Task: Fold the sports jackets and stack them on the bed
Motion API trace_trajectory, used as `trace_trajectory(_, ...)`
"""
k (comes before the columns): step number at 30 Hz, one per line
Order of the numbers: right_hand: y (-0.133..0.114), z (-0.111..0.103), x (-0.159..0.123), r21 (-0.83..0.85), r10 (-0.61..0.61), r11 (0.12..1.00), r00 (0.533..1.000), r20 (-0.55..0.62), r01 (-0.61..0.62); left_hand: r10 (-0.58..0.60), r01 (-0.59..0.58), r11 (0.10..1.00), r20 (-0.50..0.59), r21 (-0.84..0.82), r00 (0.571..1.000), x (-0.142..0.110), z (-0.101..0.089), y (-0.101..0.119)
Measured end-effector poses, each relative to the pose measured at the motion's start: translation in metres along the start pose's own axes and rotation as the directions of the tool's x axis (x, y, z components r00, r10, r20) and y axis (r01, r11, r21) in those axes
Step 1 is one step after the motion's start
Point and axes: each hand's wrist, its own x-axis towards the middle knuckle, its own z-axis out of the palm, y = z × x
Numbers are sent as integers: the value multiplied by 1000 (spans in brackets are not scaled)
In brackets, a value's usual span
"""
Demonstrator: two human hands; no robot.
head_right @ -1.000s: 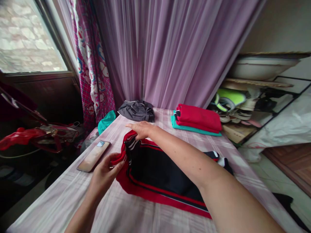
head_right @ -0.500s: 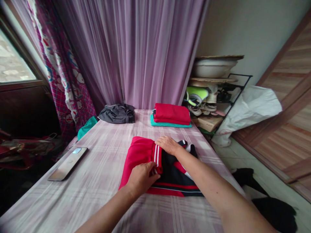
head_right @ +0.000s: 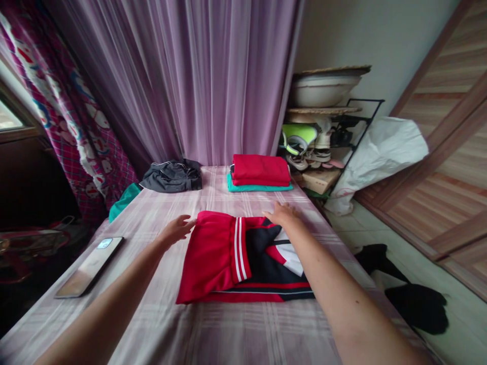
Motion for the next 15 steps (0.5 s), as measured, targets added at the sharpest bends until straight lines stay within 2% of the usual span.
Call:
trace_trajectory(4,12,12,4,-1,-135,991,991,15,135,3,-1,999,49,-45,999,23,21,2)
trace_trajectory(6,7,9,5,-20,-169,985,986,-3,169,15,-12,998,56,-68,998,27,28,5)
trace_trajectory(8,-9,-3,7,-30,-221,975,974,-46,220,39,-33,995,64,-91,997,26,28,5)
trace_trajectory(11,-53,-32,17,-24,-330,944,930,-161,330,62,-55,993,57,-109,996,10,16,-3)
trace_trajectory(15,-146,-71,32,5,-492,856,817,-302,517,62,-71,990,-71,-119,995,-38,-12,-40)
